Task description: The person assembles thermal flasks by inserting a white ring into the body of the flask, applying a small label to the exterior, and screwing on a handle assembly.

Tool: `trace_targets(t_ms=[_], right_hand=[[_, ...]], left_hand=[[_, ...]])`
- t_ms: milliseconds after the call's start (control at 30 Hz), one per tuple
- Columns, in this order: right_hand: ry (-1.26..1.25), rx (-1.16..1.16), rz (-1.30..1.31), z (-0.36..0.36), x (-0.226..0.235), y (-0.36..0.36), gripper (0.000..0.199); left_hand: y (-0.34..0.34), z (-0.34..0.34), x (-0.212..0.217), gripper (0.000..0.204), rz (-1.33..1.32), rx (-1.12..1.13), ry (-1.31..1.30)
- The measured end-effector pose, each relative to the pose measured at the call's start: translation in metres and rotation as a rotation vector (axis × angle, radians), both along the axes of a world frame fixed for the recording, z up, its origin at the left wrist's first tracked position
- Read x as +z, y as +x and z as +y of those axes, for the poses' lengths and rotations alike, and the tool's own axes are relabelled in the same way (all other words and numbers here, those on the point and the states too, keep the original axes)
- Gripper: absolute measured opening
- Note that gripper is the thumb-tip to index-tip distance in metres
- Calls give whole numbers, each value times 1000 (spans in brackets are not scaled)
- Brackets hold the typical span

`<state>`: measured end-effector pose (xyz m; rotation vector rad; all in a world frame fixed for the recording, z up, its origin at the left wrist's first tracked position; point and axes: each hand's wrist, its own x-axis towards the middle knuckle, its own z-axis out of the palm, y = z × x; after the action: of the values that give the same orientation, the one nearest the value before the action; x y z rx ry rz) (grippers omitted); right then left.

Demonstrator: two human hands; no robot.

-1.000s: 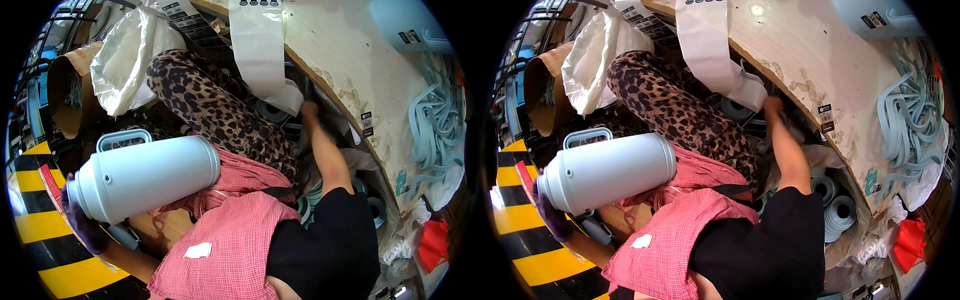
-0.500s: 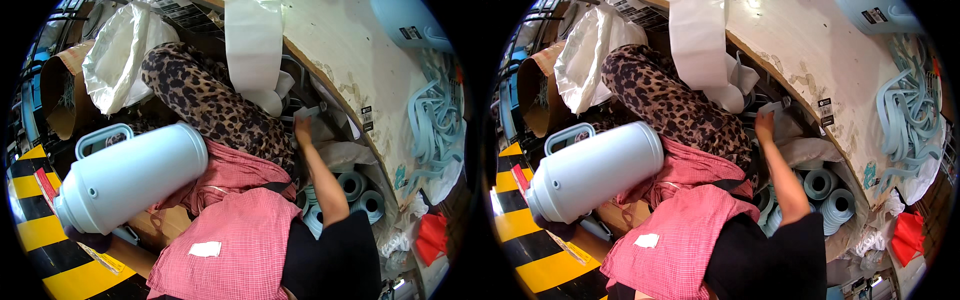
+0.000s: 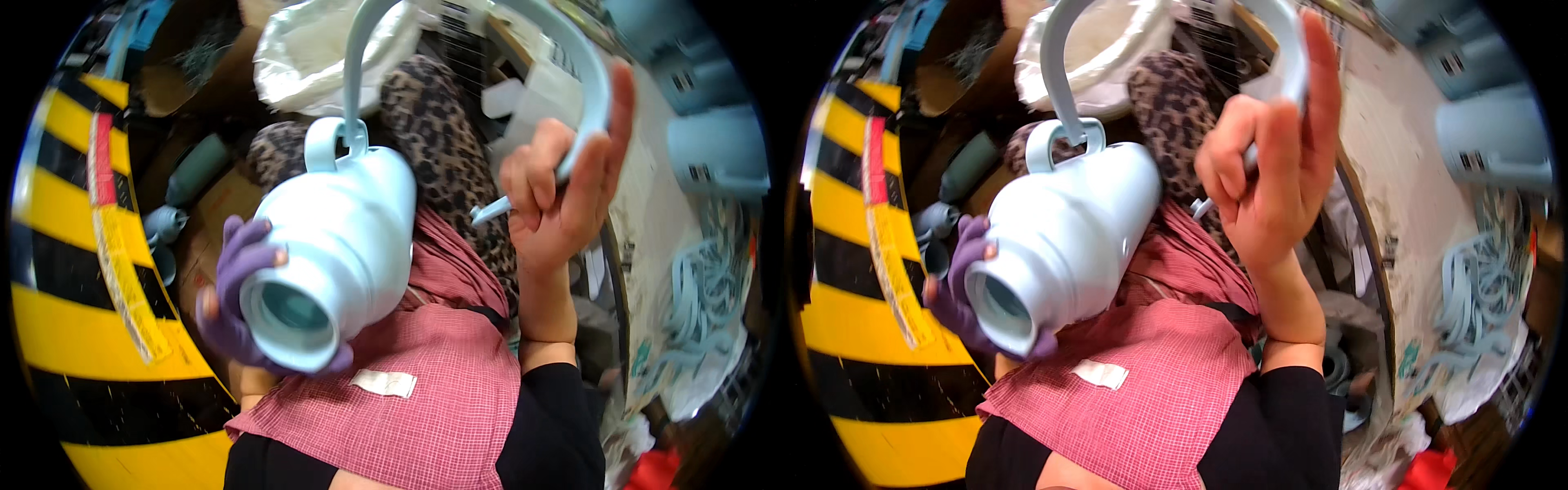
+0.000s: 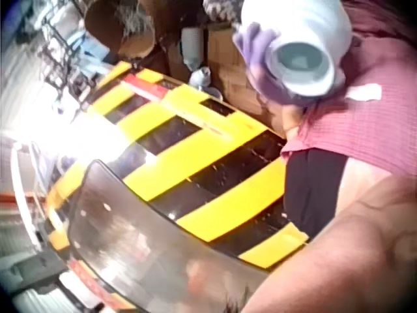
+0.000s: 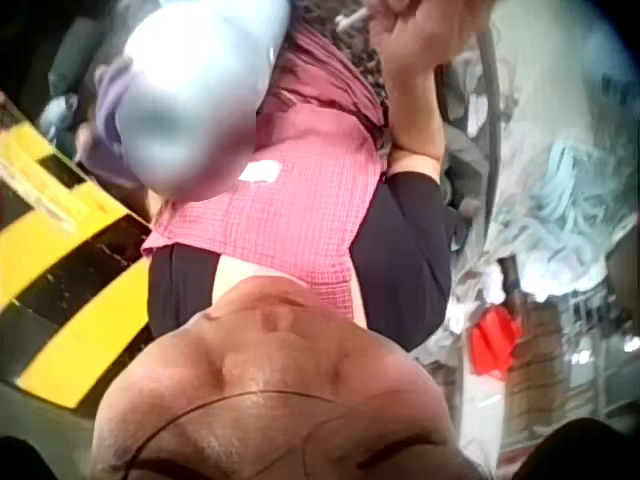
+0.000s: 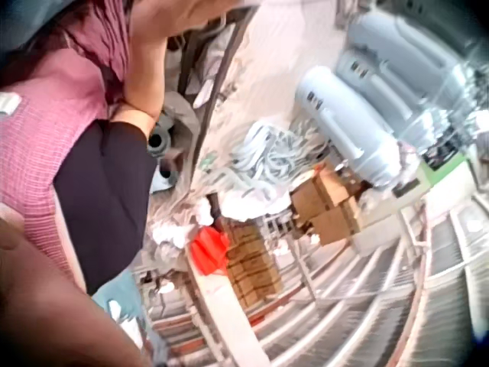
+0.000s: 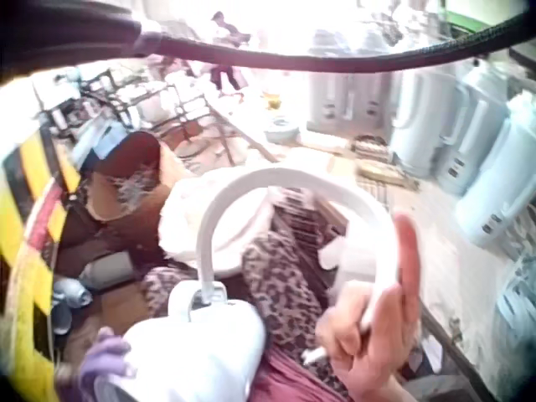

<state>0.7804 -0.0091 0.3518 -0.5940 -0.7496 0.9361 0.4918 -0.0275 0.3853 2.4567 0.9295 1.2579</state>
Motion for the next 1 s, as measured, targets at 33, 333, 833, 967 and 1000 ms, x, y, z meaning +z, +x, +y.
trace_targets(t_ms=[33,333,833,967,1000], right_hand=[[-11,127,107,12,8,-8,50],[17,138,361,47,17,-37,29],[-139,593,411,92,3,-53,31],[-299,606,549,92,7,-57,33],[-357,596,531,91,7,-58,34]], left_hand=[[-1,-1,0,127,-37,68,-35],[-2,5,-11,121,-130,125,-48],[4,18,-22,121,-253,216,-3],[4,32,2,82,-438,-21,-169],[-2,38,10,71,-475,33,-342]])
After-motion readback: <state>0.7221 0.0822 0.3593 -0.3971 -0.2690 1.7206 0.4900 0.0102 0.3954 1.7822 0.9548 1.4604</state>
